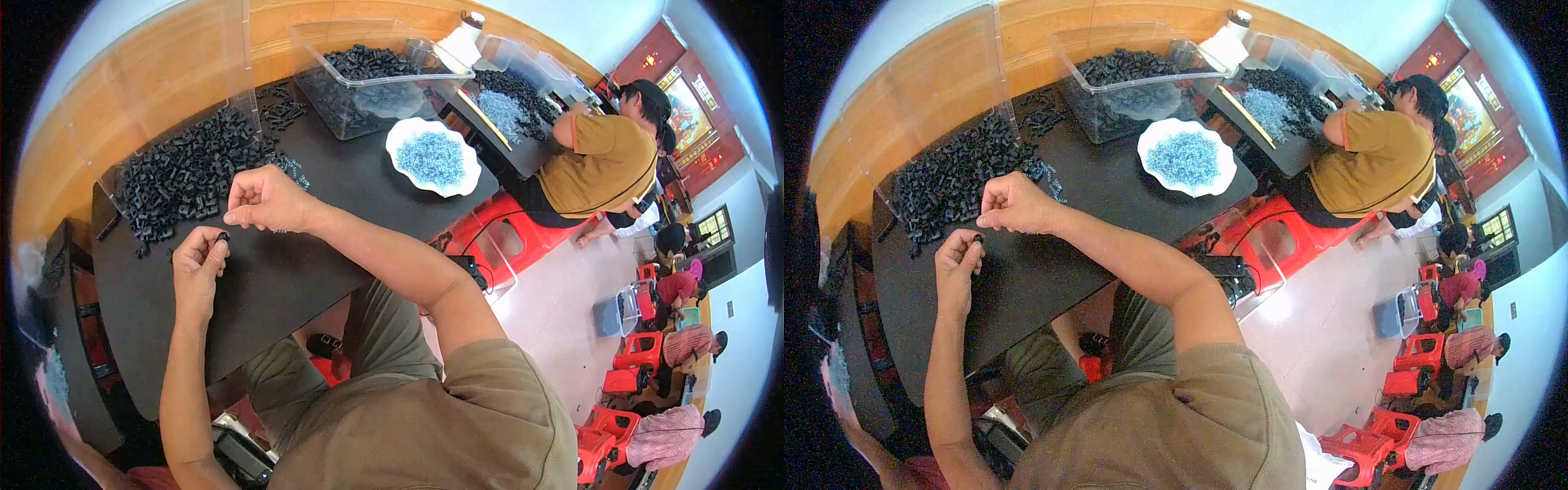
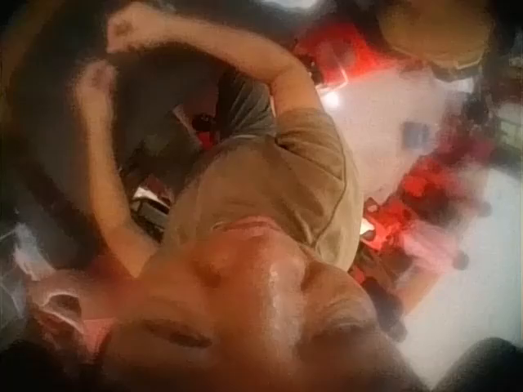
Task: The person assembles small black plastic parts by hand at a workbench.
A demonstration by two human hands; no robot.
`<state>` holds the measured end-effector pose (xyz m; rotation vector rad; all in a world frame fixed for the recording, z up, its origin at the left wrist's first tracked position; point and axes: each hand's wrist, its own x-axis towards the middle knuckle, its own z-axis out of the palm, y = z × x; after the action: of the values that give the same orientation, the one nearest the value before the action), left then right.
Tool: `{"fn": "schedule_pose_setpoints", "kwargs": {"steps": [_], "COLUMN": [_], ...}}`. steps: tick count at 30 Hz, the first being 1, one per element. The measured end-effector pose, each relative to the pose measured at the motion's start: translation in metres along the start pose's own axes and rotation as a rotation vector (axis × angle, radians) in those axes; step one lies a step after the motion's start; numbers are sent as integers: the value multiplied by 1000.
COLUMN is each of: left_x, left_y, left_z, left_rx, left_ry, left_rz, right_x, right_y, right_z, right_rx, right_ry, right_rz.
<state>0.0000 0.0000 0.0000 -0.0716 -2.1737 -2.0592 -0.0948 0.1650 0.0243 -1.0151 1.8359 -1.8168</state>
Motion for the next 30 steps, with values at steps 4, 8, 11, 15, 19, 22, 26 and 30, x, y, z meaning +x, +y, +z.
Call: {"fn": "schedule_pose_setpoints", "kwargs": {"steps": [4, 8, 11, 15, 19, 22, 26, 30], "left_x": [-1, 0, 2, -2, -1, 5, 6, 3], "left_y": [0, 3, 1, 1, 5, -4, -4, -9], "left_z": [1, 3, 0, -6, -1, -2, -4, -9], "left_rx": [-7, 16, 16, 15, 12, -63, -149, -209], "left_ry": [2, 5, -8, 35, 47, 54, 39, 16], "left_rz": [7, -3, 3, -9, -33, -32, -55, -39], "right_x": [-1, -1, 0, 4, 0, -3, 2, 0], "right_y": [-2, -2, 0, -1, -6, -18, -9, -7], "right_z": [0, -1, -1, 4, -7, -24, -33, -5], "right_rx": [8, -15, 4, 31, -92, -26, -59, -286], "right_ry": [0, -5, -8, -29, 161, 276, 223, 27], "right_rz": [-5, 1, -18, -6, -63, -31, -55, -147]}}
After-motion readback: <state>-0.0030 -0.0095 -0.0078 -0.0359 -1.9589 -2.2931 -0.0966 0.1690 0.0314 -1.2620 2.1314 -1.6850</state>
